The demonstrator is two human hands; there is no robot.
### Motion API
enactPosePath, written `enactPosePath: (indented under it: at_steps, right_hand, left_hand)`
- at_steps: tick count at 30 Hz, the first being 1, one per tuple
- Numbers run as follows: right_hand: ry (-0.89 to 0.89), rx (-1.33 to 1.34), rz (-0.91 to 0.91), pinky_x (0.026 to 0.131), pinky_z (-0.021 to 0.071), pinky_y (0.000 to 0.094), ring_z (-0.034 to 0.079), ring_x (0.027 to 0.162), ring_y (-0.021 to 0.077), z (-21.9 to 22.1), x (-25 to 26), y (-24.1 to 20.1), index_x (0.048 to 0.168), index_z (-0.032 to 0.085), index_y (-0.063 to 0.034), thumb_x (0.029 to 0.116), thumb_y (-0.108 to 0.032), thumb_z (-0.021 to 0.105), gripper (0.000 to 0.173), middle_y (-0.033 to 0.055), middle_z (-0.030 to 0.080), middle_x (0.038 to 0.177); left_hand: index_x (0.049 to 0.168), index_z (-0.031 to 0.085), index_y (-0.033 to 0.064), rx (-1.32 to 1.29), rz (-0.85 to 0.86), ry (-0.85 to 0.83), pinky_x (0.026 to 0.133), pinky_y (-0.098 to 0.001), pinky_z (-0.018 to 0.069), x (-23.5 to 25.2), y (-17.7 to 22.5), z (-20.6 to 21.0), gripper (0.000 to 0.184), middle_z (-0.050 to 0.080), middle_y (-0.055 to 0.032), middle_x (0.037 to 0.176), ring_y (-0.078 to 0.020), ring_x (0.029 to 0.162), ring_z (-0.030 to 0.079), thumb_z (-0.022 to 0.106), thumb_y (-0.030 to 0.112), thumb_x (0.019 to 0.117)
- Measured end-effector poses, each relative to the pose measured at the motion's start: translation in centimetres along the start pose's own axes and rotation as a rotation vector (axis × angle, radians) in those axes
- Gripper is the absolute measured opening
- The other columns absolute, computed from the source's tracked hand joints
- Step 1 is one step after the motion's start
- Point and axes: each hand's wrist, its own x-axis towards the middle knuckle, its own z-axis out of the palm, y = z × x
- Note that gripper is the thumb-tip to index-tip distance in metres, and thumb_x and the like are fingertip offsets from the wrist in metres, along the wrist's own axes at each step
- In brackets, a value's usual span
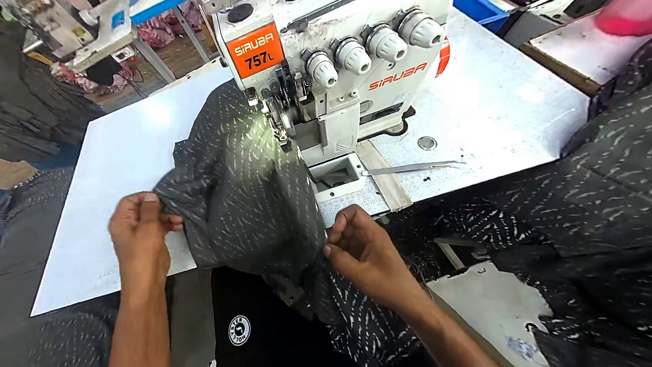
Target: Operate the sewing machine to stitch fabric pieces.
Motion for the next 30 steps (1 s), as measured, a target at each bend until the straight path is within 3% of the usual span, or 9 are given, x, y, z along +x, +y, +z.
enactPosePath:
  at_steps: [8, 14, 18, 21, 23, 25, 27, 28, 30]
  right_hand:
    - [0.052, -0.038, -0.117, 0.054, 0.0540, 0.0224, 0.064, 0.063, 0.0089, 1.1, 6.0, -2.4, 0.110, 0.053, -0.0097, 0.0863, -0.001, 0.066, 0.028, 0.0002, 0.068, 0.081]
    - [0.215, -0.257, -0.089, 0.046, 0.0500, 0.0219, 0.062, 0.053, 0.0049, 2.0, 9.8, -4.6, 0.113, 0.053, -0.0123, 0.0842, -0.011, 0.066, 0.032, -0.0051, 0.070, 0.073]
    - [0.311, -0.423, -0.076, 0.041, 0.0436, 0.0235, 0.053, 0.045, 0.0047, 2.8, 10.7, -5.9, 0.114, 0.056, -0.0144, 0.0853, -0.016, 0.067, 0.030, -0.0068, 0.060, 0.060]
    - [0.310, -0.521, -0.128, 0.041, 0.0456, 0.0253, 0.053, 0.045, 0.0058, 2.8, 10.0, -5.9, 0.117, 0.056, -0.0122, 0.0865, -0.014, 0.065, 0.032, -0.0056, 0.060, 0.062]
    - [0.304, -0.585, -0.162, 0.044, 0.0488, 0.0269, 0.057, 0.049, 0.0058, 2.4, 9.3, -5.4, 0.117, 0.056, -0.0119, 0.0857, -0.014, 0.064, 0.033, -0.0059, 0.063, 0.065]
    - [0.299, -0.605, -0.182, 0.047, 0.0501, 0.0256, 0.059, 0.052, 0.0043, 1.8, 8.7, -4.7, 0.117, 0.057, -0.0121, 0.0866, -0.015, 0.064, 0.031, -0.0072, 0.063, 0.067]
    - [0.279, -0.595, -0.182, 0.048, 0.0516, 0.0240, 0.061, 0.056, 0.0028, 1.3, 8.5, -4.2, 0.115, 0.056, -0.0128, 0.0872, -0.014, 0.062, 0.029, -0.0082, 0.066, 0.071]
    - [0.262, -0.579, -0.172, 0.048, 0.0514, 0.0238, 0.061, 0.056, 0.0027, 1.1, 8.5, -4.1, 0.115, 0.056, -0.0127, 0.0874, -0.014, 0.061, 0.028, -0.0081, 0.067, 0.071]
    - [0.217, -0.525, -0.128, 0.049, 0.0510, 0.0235, 0.062, 0.057, 0.0031, 0.9, 8.5, -4.1, 0.117, 0.054, -0.0125, 0.0885, -0.013, 0.060, 0.029, -0.0073, 0.068, 0.073]
  left_hand:
    - [0.108, 0.049, 0.0143, -0.182, 0.154, 0.133, 0.075, -0.0320, 0.0601, 7.8, 3.9, -2.2, 0.004, 0.061, 0.0068, 0.088, -0.0078, 0.074, 0.065, 0.045, 0.014, 0.1074]
    - [0.131, 0.049, 0.0074, -0.169, 0.259, 0.117, 0.091, -0.0302, 0.0568, 13.9, 7.0, -3.5, 0.027, 0.064, 0.0023, 0.111, -0.0087, 0.096, 0.067, 0.037, 0.022, 0.1115]
    - [0.124, 0.055, -0.0006, -0.105, 0.440, 0.035, 0.099, -0.0262, 0.0528, 17.4, 8.7, -4.4, 0.025, 0.065, 0.0004, 0.112, -0.0075, 0.103, 0.065, 0.058, 0.011, 0.1023]
    - [0.143, 0.051, 0.0088, 0.032, 0.458, -0.072, 0.107, -0.0321, 0.0501, 11.7, 8.1, -5.3, 0.051, 0.060, 0.0015, 0.137, -0.0107, 0.122, 0.061, 0.066, 0.032, 0.1002]
    - [0.155, 0.033, 0.0040, 0.162, 0.451, -0.098, 0.113, -0.0345, 0.0466, 3.4, 5.5, -5.3, 0.069, 0.044, -0.0076, 0.156, -0.0166, 0.138, 0.051, 0.065, 0.028, 0.0991]
    - [0.147, 0.038, -0.0066, 0.107, 0.359, 0.005, 0.104, -0.0304, 0.0509, -5.6, 0.0, -4.4, 0.063, 0.052, -0.0109, 0.146, -0.0128, 0.128, 0.056, 0.068, 0.018, 0.0971]
    - [0.132, 0.047, -0.0056, -0.034, 0.125, 0.184, 0.081, -0.0254, 0.0567, -12.8, -6.2, -3.3, 0.043, 0.062, -0.0021, 0.114, -0.0049, 0.095, 0.063, 0.066, 0.010, 0.0961]
    - [0.133, 0.046, -0.0027, -0.100, -0.061, 0.233, 0.077, -0.0282, 0.0582, -15.3, -8.5, -2.6, 0.044, 0.061, -0.0028, 0.111, -0.0072, 0.092, 0.064, 0.065, 0.014, 0.0974]
    - [0.152, 0.032, 0.0016, -0.209, -0.321, 0.172, 0.095, -0.0407, 0.0553, -17.6, -11.6, -1.1, 0.071, 0.052, -0.0122, 0.140, -0.0178, 0.119, 0.059, 0.067, 0.029, 0.0971]
